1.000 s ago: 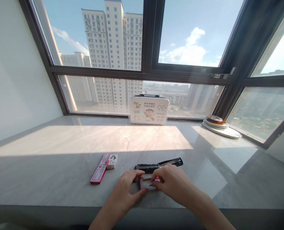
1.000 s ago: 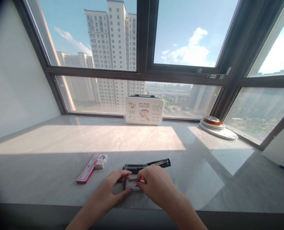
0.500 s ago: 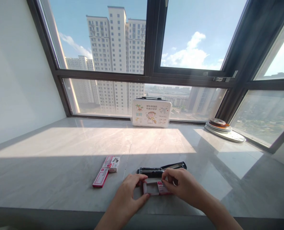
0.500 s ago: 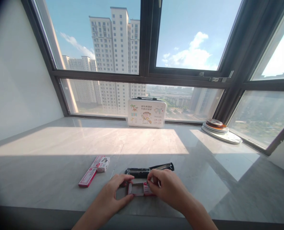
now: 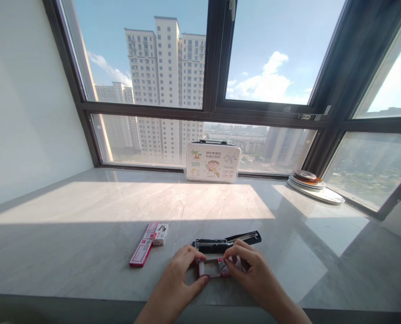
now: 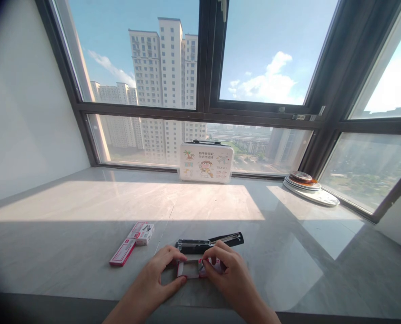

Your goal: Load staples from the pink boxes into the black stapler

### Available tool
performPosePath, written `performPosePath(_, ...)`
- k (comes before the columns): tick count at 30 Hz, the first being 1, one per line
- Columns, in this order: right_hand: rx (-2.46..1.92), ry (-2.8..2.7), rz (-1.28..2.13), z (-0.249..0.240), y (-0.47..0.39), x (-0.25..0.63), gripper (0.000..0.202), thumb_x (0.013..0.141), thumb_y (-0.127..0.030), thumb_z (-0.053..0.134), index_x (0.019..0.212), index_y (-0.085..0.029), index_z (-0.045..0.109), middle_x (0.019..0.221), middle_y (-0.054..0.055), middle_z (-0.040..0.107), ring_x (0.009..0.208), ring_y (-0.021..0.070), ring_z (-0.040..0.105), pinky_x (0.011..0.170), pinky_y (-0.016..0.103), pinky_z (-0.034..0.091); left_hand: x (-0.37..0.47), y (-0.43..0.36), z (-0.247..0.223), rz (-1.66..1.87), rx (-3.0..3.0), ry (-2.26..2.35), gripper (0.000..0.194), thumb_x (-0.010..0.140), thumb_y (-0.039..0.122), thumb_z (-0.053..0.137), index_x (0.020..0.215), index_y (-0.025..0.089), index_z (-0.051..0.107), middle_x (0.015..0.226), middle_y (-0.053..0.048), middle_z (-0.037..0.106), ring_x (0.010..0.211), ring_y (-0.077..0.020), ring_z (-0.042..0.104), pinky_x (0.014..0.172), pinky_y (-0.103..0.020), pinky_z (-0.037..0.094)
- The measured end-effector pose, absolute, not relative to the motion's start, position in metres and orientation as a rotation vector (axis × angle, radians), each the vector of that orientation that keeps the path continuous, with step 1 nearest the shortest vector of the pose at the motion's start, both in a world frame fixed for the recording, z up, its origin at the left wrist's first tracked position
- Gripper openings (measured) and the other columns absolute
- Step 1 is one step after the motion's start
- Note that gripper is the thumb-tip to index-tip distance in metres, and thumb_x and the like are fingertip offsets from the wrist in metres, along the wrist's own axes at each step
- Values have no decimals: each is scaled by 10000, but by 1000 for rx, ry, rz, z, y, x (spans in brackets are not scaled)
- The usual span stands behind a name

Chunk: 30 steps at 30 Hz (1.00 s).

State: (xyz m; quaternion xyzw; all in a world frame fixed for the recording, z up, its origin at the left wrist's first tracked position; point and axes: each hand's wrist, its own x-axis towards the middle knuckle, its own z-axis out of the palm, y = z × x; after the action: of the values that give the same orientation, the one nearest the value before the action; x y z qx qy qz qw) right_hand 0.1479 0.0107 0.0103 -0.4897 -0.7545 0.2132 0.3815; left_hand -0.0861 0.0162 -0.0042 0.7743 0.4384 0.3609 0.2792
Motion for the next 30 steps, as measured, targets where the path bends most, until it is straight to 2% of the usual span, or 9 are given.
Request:
performPosePath(5, -1351, -1918, 504, 4, 8, 167, 181, 929, -356, 567, 931, -235, 700, 806, 6, 594, 671, 151, 539, 617, 266, 409, -90, 15, -1, 990, 2071, 1204, 343, 804, 270, 694, 1144, 273, 645, 1199, -55, 614, 1145, -244, 575, 988, -351, 472)
performPosePath(7, -1399, -1924, 537, 6, 5, 177, 224, 929, -375, 573, 1063, -243, 696, 806, -1, 603, 648, 147, 531, 614, 267, 413, -93, 16, -2, 970, 2028, 1287, 304, 879, 374, 632, 1163, 265, 633, 1135, -52, 640, 1055, -230, 607, 900, -335, 495)
performPosePath(9, -1415, -1963, 594, 8, 3, 183, 287, 916, -387, 600, 1150, -245, 686, 853, 5, 631, 677, 150, 552, 629, 265, 422, -92, 17, -4, 910, 1988, 1382, 263, 954, 417, 514, 1115, 251, 639, 969, -25, 672, 872, -200, 632, 767, -302, 491)
performPosePath(12, -1416, -2027, 653, 10, 2, 181, 281, 885, -370, 643, 1119, -235, 719, 900, 16, 663, 716, 157, 582, 648, 263, 424, -81, 19, -8, 876, 2021, 1454, 192, 953, 363, 502, 1002, 240, 642, 810, 7, 676, 761, -185, 625, 705, -282, 448)
performPosePath(17, -1409, -2038, 674, 15, 4, 167, 255, 875, -338, 647, 1081, -219, 739, 930, 29, 683, 752, 167, 604, 657, 260, 417, -55, 15, -10, 922, 2003, 1379, 97, 927, 308, 534, 944, 232, 592, 809, 8, 687, 743, -177, 623, 689, -268, 421)
performPosePath(22, -1473, -2095, 606, 27, 6, 164, 317, 839, -381, 707, 1139, -282, 730, 939, 15, 684, 786, 175, 611, 680, 261, 399, -70, 22, -5, 941, 1959, 1394, 160, 952, 381, 494, 951, 231, 550, 767, 28, 621, 671, -154, 577, 630, -247, 395)
performPosePath(24, -1485, -2127, 568, 29, 9, 161, 274, 830, -384, 721, 1094, -315, 748, 909, 1, 679, 758, 166, 602, 665, 259, 380, -82, 33, -2, 991, 1970, 1548, 229, 900, 409, 578, 1046, 233, 559, 767, 42, 583, 675, -155, 568, 644, -247, 388)
performPosePath(27, -1442, -2211, 541, 30, 18, 152, 144, 838, -353, 715, 959, -304, 776, 861, -6, 682, 755, 163, 605, 666, 257, 364, -92, 50, 1, 916, 2021, 1582, 416, 794, 416, 707, 1161, 255, 598, 828, 36, 597, 747, -171, 594, 677, -246, 385)
performPosePath(30, -1375, -2261, 498, 32, 27, 142, 116, 879, -328, 673, 928, -294, 773, 845, -11, 691, 767, 163, 615, 664, 256, 351, -90, 57, -3, 822, 2069, 1484, 297, 774, 390, 726, 1035, 257, 679, 838, 19, 637, 801, -187, 604, 690, -246, 374)
